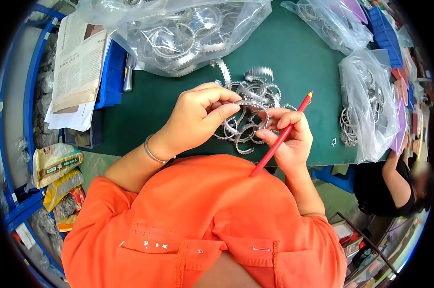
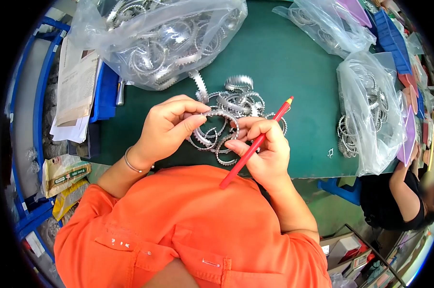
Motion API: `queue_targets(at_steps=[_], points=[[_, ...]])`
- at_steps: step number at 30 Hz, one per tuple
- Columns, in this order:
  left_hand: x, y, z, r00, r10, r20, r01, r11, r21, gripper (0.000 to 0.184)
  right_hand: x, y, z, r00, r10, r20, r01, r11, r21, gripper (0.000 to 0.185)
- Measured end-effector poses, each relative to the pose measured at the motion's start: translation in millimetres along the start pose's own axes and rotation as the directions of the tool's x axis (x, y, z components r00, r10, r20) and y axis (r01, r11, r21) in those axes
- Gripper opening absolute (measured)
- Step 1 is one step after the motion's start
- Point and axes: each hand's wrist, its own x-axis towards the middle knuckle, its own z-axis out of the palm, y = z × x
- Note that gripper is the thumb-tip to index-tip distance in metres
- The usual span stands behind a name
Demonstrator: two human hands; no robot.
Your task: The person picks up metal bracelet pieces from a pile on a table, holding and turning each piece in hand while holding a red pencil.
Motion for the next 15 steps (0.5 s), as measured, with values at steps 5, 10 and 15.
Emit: queue_targets(at_steps=[5, 10, 15], points=[[-7, -4, -3, 0.931, -0.361, 0.051, 0.357, 0.876, -0.324, 0.016, 2, -2, 2, 0.999, -0.017, 0.041, 0.013, 0.996, 0.087, 0.030], [-7, -4, -2, 0.932, -0.359, 0.053, 0.354, 0.869, -0.345, 0.015, 1, -4, 1, 0.997, 0.036, -0.074, -0.027, 0.992, 0.122, 0.016], [-7, -3, 1, 0.948, -0.314, 0.051, 0.315, 0.905, -0.285, 0.015, 5, -12, 7, 0.989, 0.141, -0.052, -0.132, 0.979, 0.153, 0.022]])
